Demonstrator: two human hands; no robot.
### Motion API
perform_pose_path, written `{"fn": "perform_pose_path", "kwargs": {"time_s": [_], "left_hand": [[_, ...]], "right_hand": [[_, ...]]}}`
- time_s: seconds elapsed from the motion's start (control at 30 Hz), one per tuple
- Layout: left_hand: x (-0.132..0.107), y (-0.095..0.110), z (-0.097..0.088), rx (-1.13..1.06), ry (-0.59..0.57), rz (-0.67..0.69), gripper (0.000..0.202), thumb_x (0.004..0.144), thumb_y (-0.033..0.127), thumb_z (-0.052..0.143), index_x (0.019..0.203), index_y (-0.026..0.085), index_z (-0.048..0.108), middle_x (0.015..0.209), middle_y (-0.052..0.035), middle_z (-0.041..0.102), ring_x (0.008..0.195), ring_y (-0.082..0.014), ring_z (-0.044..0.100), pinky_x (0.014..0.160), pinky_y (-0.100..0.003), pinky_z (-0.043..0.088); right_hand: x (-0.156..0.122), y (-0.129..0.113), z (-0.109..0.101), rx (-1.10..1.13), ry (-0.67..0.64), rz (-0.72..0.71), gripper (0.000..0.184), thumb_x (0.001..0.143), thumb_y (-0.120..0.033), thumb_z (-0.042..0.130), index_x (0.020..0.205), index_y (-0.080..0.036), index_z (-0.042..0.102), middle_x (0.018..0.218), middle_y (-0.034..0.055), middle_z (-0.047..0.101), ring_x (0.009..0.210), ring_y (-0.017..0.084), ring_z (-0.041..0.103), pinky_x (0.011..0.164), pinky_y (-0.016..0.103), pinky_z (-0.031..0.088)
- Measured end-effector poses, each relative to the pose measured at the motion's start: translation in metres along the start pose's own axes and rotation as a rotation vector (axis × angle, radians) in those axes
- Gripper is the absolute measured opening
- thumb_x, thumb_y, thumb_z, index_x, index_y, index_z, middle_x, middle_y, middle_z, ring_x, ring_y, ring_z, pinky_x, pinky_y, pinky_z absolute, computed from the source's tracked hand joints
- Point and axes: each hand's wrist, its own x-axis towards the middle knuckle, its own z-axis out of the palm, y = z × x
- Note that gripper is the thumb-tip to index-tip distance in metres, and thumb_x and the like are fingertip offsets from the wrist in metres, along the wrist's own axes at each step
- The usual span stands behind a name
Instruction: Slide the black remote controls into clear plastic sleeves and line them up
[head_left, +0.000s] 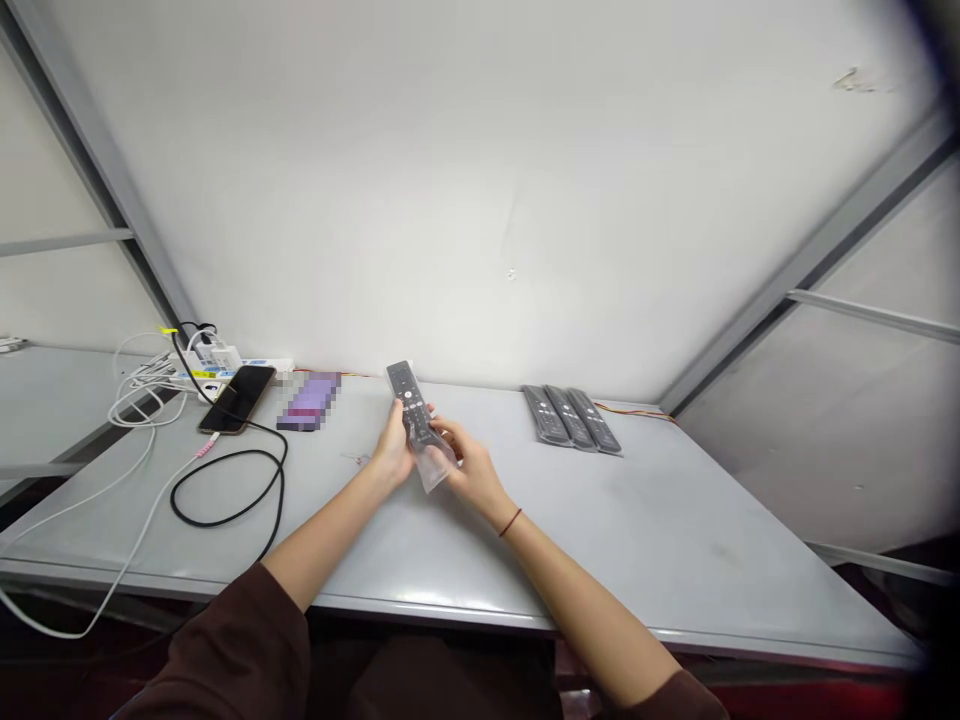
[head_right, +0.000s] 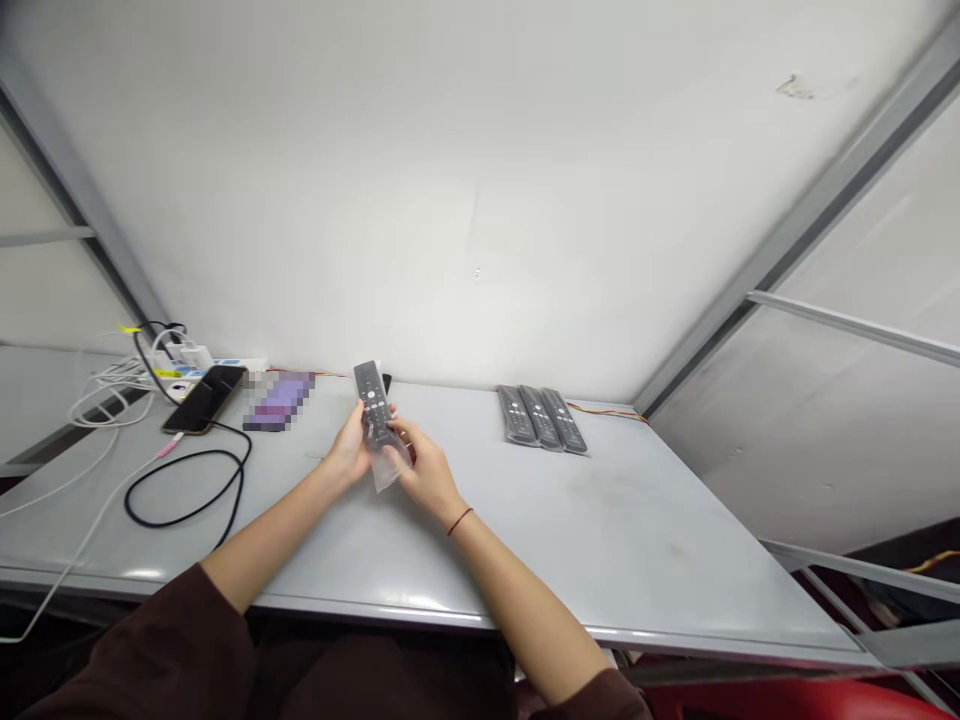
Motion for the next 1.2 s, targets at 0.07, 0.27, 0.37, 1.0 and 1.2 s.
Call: {"fn": "perform_pose_path", "kwargs": {"time_s": [0.07, 0.27, 0.37, 1.0, 1.2], "left_hand": [[0.001, 0.004, -0.001, -0.003, -0.044, -0.018, 0.041, 0.091, 0.045, 0.038, 0.089, 0.011, 0.061, 0.077, -0.0079, 0.064, 0.068, -0.0162, 0.063, 0.073, -0.032, 0.052], [0.004, 0.013, -0.003, -0.047, -0.039, 0.065, 0.019, 0.092, 0.023, 0.041, 0.106, 0.019, 0.053, 0.094, -0.0066, 0.065, 0.081, -0.0167, 0.064, 0.076, -0.034, 0.051], [0.005, 0.017, -0.004, -0.051, -0.023, 0.077, 0.021, 0.093, 0.024, 0.041, 0.109, 0.017, 0.051, 0.094, -0.0075, 0.064, 0.082, -0.0174, 0.064, 0.078, -0.037, 0.051], [-0.004, 0.007, -0.002, 0.050, -0.142, 0.094, 0.033, 0.094, 0.030, 0.035, 0.122, 0.019, 0.047, 0.116, -0.0112, 0.061, 0.092, -0.0207, 0.064, 0.071, -0.034, 0.054], [-0.007, 0.007, 0.001, 0.147, -0.091, 0.094, 0.030, 0.093, 0.028, 0.037, 0.117, 0.017, 0.051, 0.106, -0.0105, 0.066, 0.090, -0.0207, 0.066, 0.072, -0.033, 0.054]], "right_hand": [[-0.001, 0.000, -0.001, -0.055, 0.001, -0.022, 0.030, 0.087, -0.027, 0.046, 0.116, -0.020, 0.053, 0.087, 0.0035, 0.064, 0.065, 0.016, 0.054, 0.065, 0.030, 0.045], [-0.002, 0.001, -0.005, -0.159, -0.056, -0.109, 0.040, 0.080, -0.009, 0.040, 0.114, -0.021, 0.056, 0.090, 0.0043, 0.065, 0.068, 0.017, 0.056, 0.069, 0.032, 0.047], [-0.001, -0.001, -0.009, -0.169, -0.122, -0.137, 0.041, 0.077, -0.005, 0.041, 0.108, -0.021, 0.060, 0.098, 0.0053, 0.065, 0.076, 0.017, 0.057, 0.074, 0.033, 0.047], [0.006, 0.004, -0.022, 0.184, -0.433, 0.068, 0.029, 0.087, -0.028, 0.051, 0.110, -0.020, 0.067, 0.102, 0.0040, 0.068, 0.083, 0.018, 0.059, 0.078, 0.034, 0.047], [0.007, 0.006, -0.023, 0.084, -0.429, -0.040, 0.035, 0.082, -0.013, 0.047, 0.107, -0.022, 0.068, 0.110, 0.0041, 0.067, 0.094, 0.019, 0.059, 0.088, 0.037, 0.045]]}}
